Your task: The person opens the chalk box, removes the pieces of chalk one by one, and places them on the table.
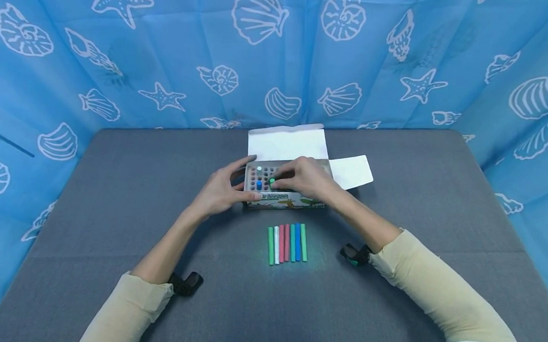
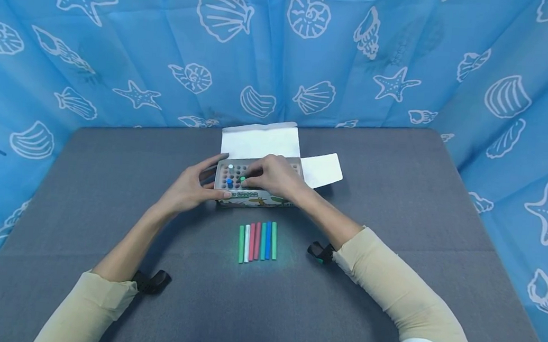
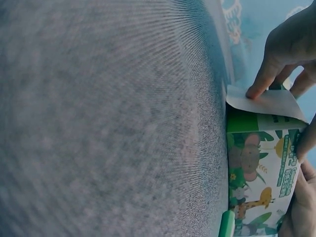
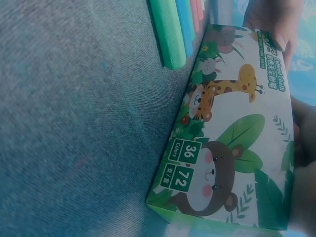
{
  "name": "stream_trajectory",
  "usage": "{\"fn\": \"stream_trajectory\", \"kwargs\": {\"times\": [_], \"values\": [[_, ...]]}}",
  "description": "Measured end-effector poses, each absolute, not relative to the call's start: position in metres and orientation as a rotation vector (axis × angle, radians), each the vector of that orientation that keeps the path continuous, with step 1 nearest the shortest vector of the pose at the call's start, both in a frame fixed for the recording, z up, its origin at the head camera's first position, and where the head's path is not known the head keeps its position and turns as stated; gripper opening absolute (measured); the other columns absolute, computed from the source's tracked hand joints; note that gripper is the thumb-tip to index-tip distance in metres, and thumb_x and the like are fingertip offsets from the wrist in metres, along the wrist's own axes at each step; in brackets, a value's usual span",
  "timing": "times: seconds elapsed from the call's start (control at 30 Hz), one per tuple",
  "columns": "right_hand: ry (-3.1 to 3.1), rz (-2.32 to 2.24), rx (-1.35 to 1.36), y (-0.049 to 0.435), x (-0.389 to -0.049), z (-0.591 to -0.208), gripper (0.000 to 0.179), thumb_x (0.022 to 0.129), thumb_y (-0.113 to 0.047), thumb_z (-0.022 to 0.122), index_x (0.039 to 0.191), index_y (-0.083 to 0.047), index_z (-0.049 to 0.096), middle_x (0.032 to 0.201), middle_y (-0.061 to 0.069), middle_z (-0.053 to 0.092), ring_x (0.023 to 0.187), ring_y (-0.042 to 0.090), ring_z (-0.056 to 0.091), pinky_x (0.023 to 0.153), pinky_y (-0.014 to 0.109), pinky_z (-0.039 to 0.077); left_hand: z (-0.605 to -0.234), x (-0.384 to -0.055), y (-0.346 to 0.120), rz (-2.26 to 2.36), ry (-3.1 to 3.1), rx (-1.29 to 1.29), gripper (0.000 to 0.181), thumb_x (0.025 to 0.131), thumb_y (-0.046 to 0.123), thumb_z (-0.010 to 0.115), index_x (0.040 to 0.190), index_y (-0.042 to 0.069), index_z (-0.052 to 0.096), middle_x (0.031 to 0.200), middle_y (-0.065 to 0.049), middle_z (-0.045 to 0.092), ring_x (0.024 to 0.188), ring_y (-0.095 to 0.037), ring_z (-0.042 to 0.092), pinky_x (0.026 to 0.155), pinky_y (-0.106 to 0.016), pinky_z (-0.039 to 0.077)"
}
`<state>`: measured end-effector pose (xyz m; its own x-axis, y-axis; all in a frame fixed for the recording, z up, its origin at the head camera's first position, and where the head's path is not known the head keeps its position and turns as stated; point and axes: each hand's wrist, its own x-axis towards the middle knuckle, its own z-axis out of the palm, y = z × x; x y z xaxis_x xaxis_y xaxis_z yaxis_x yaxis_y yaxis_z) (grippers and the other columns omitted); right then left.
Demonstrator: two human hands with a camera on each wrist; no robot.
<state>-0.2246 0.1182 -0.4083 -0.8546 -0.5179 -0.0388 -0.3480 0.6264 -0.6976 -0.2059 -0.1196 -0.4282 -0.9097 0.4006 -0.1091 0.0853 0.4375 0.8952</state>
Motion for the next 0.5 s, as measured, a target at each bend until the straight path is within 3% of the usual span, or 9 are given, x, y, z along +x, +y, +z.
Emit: {"fn": "stream_trajectory", "kwargs": {"times": [0.5], "values": [[2.643, -1.092, -0.765, 0.1194, -0.22, -0.4129, 0.015, 0.097, -0.021, 0.066, 0.104, -0.01, 0.073, 0.088, 0.0, 0.072, 0.076, 0.012, 0.066, 0.065, 0.03, 0.055, -0.428, -0.2051, -0.1177, 1.438, 2.419, 0.431, 0.089, 0.085, 0.019, 0.082, 0.158, 0.022, 0.03, 0.161, -0.015, 0.024, 0.145, -0.031, 0.03, 0.109, -0.036, 0.046]]}}
